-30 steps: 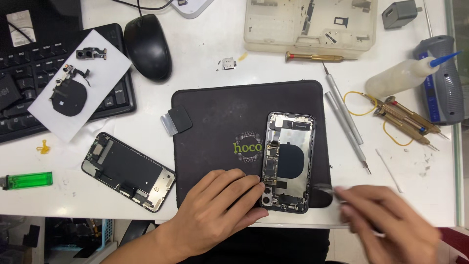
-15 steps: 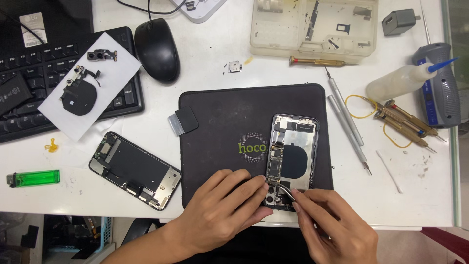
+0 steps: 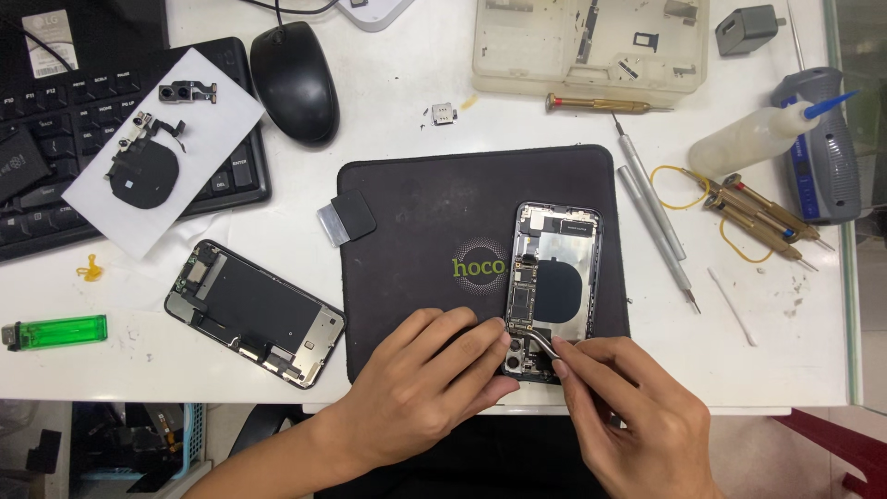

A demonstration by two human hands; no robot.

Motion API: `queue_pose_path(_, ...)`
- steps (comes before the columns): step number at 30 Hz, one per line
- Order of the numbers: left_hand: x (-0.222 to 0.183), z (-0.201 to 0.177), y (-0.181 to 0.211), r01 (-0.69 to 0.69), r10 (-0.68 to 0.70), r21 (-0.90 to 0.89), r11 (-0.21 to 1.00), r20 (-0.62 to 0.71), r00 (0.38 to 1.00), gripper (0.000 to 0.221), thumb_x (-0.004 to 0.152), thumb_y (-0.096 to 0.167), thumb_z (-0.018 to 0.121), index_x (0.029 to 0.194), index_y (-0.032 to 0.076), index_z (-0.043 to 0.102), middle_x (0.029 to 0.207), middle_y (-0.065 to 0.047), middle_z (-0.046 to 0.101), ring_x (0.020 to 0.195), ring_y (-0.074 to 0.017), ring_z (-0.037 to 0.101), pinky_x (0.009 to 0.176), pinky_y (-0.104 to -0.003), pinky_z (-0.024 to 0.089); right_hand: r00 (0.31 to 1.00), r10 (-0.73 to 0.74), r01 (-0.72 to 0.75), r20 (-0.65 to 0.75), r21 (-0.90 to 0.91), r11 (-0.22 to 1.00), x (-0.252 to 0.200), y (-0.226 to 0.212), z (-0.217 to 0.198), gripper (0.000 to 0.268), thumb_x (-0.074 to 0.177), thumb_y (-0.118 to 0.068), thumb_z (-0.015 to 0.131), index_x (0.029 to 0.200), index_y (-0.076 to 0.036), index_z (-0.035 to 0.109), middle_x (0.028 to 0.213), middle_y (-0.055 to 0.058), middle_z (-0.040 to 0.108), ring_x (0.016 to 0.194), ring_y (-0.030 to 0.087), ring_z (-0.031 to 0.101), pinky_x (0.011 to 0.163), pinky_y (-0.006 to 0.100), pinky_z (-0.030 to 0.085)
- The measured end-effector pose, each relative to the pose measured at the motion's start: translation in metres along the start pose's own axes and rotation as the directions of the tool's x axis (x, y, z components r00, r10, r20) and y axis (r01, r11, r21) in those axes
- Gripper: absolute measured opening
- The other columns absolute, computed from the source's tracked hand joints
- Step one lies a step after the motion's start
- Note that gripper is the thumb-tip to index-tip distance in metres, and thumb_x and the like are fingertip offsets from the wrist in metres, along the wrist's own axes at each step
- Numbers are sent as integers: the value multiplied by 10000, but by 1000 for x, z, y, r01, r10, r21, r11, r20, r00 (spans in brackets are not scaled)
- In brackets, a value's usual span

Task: The person assembles internal components of a disassembled smartphone on a workbench. They place a circuit board into the chassis, connect ribbon cables, and use tweezers to adjust small parts and connectors. The phone remains open throughout the clip.

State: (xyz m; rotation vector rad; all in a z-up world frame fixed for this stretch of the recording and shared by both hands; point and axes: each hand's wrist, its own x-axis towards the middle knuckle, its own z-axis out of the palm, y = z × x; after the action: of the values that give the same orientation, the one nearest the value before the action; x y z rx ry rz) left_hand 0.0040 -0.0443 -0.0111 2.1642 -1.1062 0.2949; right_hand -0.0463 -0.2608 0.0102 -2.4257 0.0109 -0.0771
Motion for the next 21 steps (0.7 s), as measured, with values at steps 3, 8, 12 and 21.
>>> queue_pose_path(3,-1,1,-1,0,0,-6,1000,-2,1000,372,930,244,811,1114,-70,732,1164,-119,676,1063,-252,628,834,-380,524,1000,20,-21,21,45,999,1,0,0,245,799,-3,756,1040,-27,787,862,79,763,710,119,764,589,238,596)
queue_pose_path(8,-2,2,0,-3,3,4,1000,-5,1000,379,921,252,812,1107,-69,733,1156,-120,674,1057,-257,631,831,-381,523,996,67,-74,60,108,991,5,2,-3,236,818,-17,762,1050,-36,803,869,61,772,705,111,732,560,234,569)
queue_pose_path(12,-1,4,1,-1,1,19,1000,4,1000,371,944,277,790,1109,-50,733,1168,-123,678,1069,-253,636,836,-371,525,988,103,-121,114,162,979,7,8,-6,230,821,-24,760,1045,-37,808,832,49,777,646,87,712,505,224,542)
queue_pose_path(21,2,2,2,-25,16,160,987,62,998,395,950,324,771,1106,-35,720,1139,-140,681,1030,-279,638,830,-395,525,949,172,-256,264,326,910,10,19,-10,205,887,-33,732,1075,-26,814,811,28,735,563,53,682,468,199,528)
